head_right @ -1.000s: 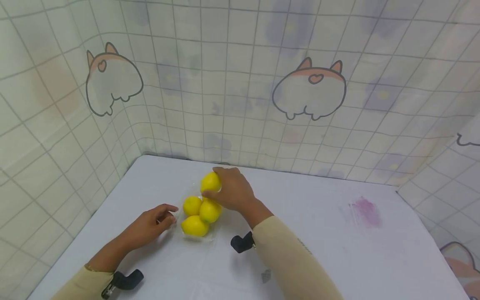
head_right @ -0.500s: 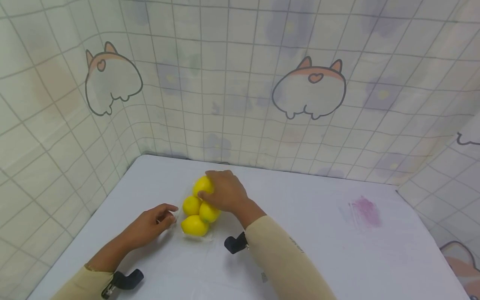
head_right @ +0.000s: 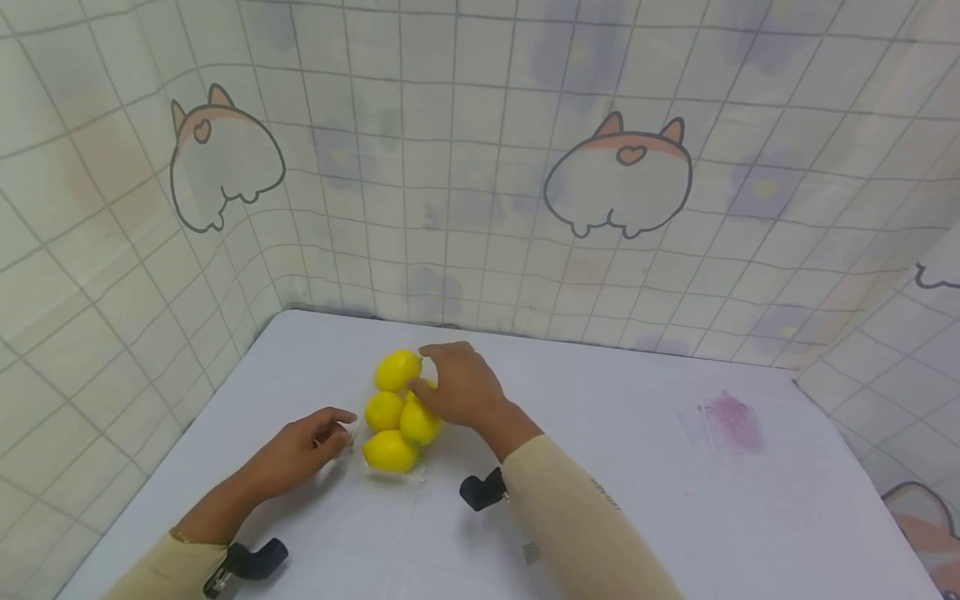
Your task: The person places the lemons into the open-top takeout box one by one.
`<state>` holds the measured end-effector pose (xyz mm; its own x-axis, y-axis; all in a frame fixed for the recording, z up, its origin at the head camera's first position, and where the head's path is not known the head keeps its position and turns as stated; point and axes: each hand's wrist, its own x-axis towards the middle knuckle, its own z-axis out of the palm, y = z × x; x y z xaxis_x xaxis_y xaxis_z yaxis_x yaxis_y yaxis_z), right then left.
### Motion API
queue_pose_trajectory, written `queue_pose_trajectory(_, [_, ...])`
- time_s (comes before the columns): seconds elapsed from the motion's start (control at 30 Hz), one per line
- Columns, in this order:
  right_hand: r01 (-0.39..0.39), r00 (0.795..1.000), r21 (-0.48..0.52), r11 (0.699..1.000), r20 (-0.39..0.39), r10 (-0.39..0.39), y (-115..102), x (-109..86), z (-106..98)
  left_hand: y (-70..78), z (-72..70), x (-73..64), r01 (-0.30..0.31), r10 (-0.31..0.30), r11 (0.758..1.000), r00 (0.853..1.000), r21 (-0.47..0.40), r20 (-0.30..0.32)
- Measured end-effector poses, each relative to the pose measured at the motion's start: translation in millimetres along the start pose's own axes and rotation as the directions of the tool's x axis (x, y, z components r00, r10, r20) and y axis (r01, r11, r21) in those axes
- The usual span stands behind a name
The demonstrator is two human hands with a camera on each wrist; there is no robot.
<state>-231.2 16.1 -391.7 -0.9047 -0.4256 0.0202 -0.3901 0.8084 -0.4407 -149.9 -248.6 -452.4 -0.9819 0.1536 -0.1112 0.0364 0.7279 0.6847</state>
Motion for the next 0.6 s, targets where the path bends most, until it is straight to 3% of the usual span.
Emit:
queue_pose_trajectory(0.33, [-0.056, 0.995, -0.005, 0.998, -0.081, 0.056, 53.4, -37.1, -14.2, -5.0, -2.9, -2.6, -0.003, 0.007, 0.996, 0.999, -0.086, 0.042])
queue_pose_trajectory(0.6, [-0.075, 0.986, -0.058, 0.995, -0.15, 0.066, 99.4, -80.7, -15.6, -10.8, -21.6, -9.1, -0.035, 0.033, 0.999, 0.999, -0.038, -0.035])
